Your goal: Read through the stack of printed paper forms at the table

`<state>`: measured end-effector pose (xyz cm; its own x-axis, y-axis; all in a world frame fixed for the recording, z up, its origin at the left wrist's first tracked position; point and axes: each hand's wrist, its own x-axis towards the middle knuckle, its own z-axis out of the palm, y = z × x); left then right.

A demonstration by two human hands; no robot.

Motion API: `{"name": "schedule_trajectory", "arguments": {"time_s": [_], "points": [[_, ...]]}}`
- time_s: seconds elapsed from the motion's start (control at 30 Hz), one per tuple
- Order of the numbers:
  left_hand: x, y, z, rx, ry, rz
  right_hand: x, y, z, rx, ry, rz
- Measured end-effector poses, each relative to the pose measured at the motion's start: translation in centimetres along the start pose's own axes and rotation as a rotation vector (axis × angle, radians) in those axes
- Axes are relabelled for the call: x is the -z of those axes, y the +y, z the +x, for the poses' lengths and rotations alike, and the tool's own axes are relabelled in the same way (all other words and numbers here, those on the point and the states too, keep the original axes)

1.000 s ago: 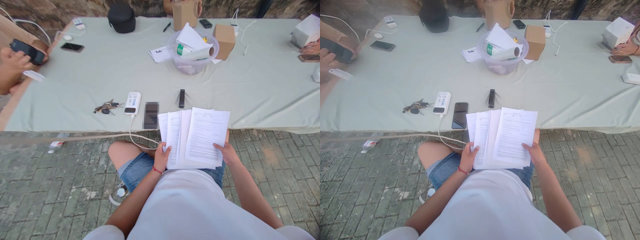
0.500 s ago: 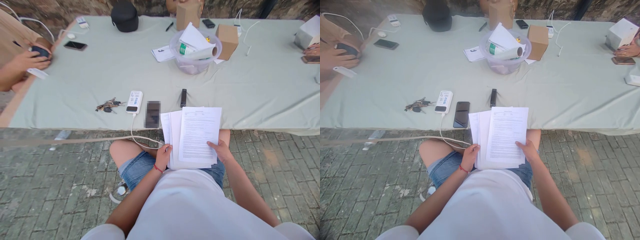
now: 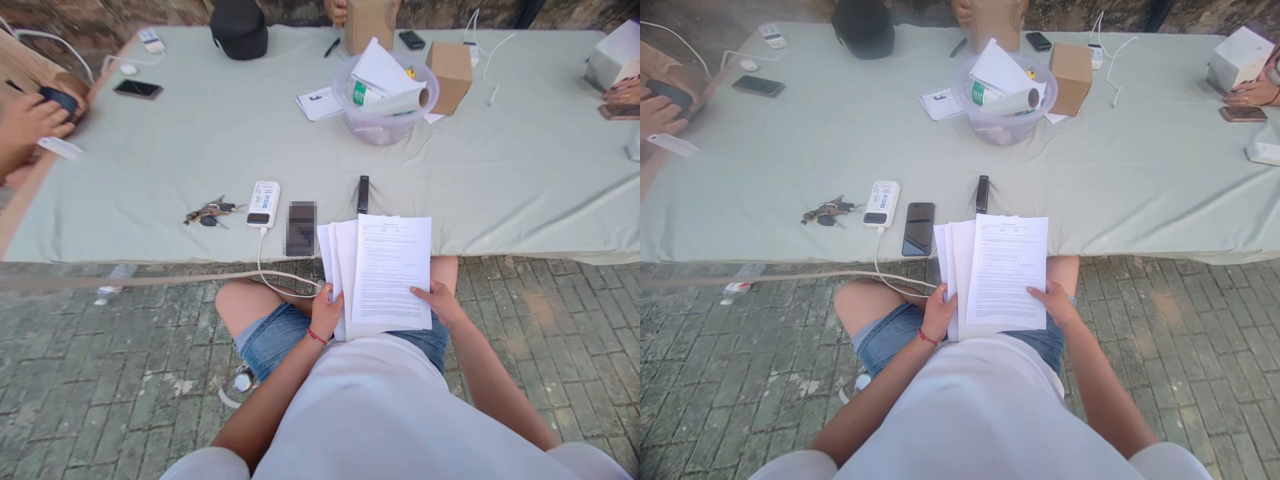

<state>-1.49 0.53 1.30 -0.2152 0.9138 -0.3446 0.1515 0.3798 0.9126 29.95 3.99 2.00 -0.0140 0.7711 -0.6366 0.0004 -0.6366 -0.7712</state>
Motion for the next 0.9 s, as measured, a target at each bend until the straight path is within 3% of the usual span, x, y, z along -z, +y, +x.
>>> {"name": "schedule_trajectory", "arguments": {"time_s": [0.2, 0.37, 0.5, 0.67, 0.77, 0.9], "points": [[0.3, -0.3, -0.1, -0.045, 0.086, 0.003, 2.4, 0.8, -0.1, 0.011, 0.131, 0.062], [0.5, -0.4, -0.2, -0.088, 0.064, -0.051, 4.0, 0.8, -1.1, 0.02, 0.155, 0.105], [0.5, 0.0, -0.3, -0.075, 0.051, -0.005, 3.3, 0.8, -1.0, 0.065, 0.129, 0.098], [0.1, 0.2, -0.2, 0.035, -0.012, -0.15, 1.1, 0.9, -0.1, 0.079, 0.033, 0.047], [0.0, -0.2, 0.2, 0.072, 0.037, -0.087, 0.2, 0.6, 0.2, 0.056, -0.021, -0.006], [0.0, -0.5, 0.5, 0.168, 0.105, -0.078, 0.5, 0.2, 0.3, 0.102, 0.038, -0.018]]}}
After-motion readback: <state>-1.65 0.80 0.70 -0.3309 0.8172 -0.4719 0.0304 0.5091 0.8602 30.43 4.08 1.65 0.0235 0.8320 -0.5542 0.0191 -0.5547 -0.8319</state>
